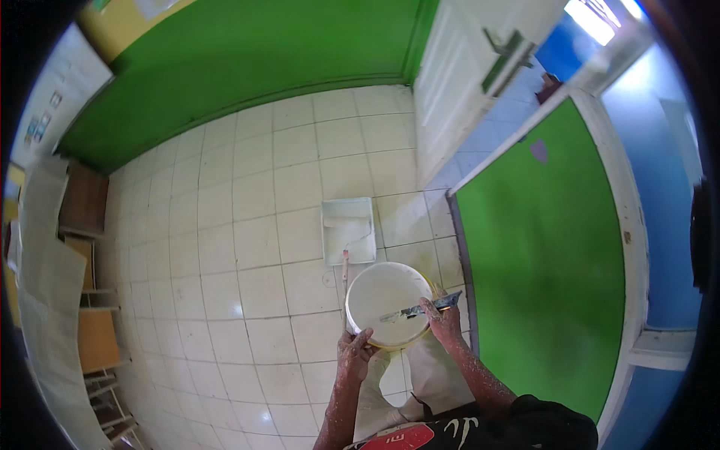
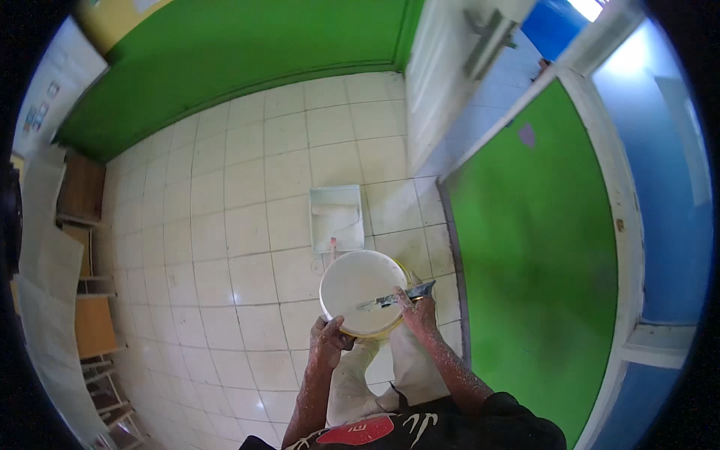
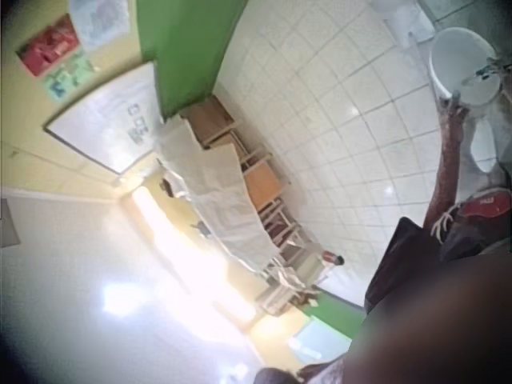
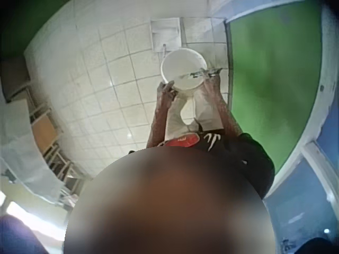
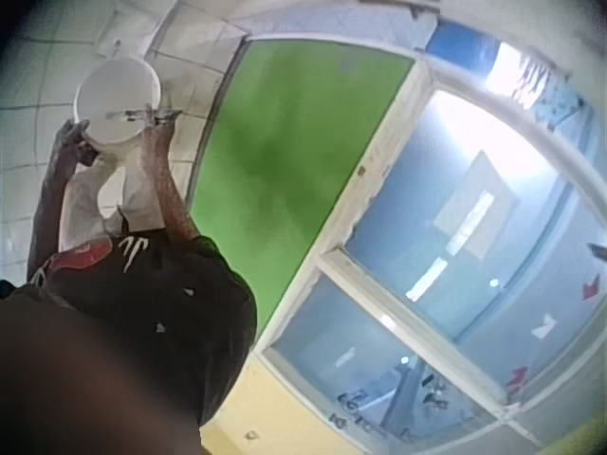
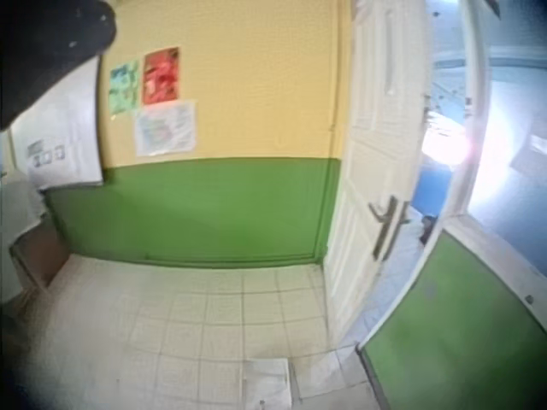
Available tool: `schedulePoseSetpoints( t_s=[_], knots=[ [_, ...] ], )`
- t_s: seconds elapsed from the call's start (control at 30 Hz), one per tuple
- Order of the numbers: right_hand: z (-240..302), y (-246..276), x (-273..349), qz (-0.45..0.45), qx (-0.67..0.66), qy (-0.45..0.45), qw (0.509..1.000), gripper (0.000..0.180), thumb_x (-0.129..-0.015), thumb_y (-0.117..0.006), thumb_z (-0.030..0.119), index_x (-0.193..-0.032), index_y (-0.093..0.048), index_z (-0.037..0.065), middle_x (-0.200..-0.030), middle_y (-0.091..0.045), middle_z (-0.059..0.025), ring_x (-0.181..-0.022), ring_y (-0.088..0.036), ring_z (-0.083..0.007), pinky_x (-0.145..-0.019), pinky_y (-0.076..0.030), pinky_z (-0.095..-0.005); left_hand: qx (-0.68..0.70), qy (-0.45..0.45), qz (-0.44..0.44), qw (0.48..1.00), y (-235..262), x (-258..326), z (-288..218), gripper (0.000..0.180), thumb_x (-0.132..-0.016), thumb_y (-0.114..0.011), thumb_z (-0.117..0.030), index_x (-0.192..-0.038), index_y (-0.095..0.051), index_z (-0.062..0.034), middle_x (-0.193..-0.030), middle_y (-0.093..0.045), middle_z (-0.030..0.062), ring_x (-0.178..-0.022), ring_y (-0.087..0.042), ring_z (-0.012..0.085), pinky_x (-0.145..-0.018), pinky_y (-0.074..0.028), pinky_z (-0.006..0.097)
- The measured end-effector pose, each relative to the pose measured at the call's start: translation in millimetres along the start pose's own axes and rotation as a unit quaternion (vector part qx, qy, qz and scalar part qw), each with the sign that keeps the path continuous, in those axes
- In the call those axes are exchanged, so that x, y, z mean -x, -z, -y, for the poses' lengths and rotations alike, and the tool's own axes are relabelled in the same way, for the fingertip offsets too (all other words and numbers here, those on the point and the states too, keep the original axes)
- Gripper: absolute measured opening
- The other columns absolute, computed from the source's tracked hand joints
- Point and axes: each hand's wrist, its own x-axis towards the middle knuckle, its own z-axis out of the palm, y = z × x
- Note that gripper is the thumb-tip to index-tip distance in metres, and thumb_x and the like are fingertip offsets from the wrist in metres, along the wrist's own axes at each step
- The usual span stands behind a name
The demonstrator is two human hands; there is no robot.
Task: Painting a ceiling using a roller on an extension pole, then mixing paint in a bucket.
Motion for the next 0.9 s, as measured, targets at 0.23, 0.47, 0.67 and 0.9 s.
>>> schedulePoseSetpoints(
  t_s=[0.23,0.47,0.67,0.9],
  knots=[
    [102,93,-21,-0.112,0.232,0.166,0.952,0.047,-0.074,-0.08,0.021,-0.114,-0.064,0.002,-0.092,-0.067,-0.017,-0.08,-0.065,-0.0264,-0.073,-0.051,-0.0372,-0.052,-0.047,0.055,0.996,-96,-4,-27,0.049,-0.081,-0.064,-0.009,-0.125,-0.042,-0.002,-0.115,-0.055,0.0139,-0.099,-0.061,0.0249,-0.08,-0.054,0.038],
    [158,157,-94,0.063,0.124,0.33,0.934,0.027,-0.075,-0.074,0.011,-0.101,-0.07,0.004,-0.079,-0.066,-0.0119,-0.071,-0.066,-0.0292,-0.066,-0.053,-0.0383,-0.153,-0.096,0.11,0.977,-195,-33,-47,0.034,-0.081,-0.068,-0.008,-0.105,-0.046,-0.0029,-0.103,-0.058,0.0103,-0.094,-0.058,0.0167,-0.083,-0.05,0.033],
    [173,202,-166,0.063,0.173,0.389,0.903,0.032,-0.076,-0.071,0.011,-0.106,-0.066,0.005,-0.083,-0.066,-0.0145,-0.076,-0.064,-0.0329,-0.068,-0.053,-0.0423,-0.22,-0.152,0.124,0.956,-263,-52,-60,0.034,-0.079,-0.07,-0.013,-0.103,-0.047,-0.0073,-0.095,-0.057,0.0042,-0.08,-0.054,0.0104,-0.07,-0.046,0.026],
    [165,216,-163,0.03,0.119,0.271,0.955,0.019,-0.078,-0.072,0.012,-0.094,-0.07,0.003,-0.086,-0.069,-0.015,-0.08,-0.068,-0.0287,-0.074,-0.054,-0.036,-0.186,-0.138,0.132,0.964,-293,-91,-65,0.033,-0.08,-0.071,-0.011,-0.102,-0.046,-0.0075,-0.088,-0.056,0.0006,-0.068,-0.049,0.006,-0.059,-0.042,0.023]
  ],
)
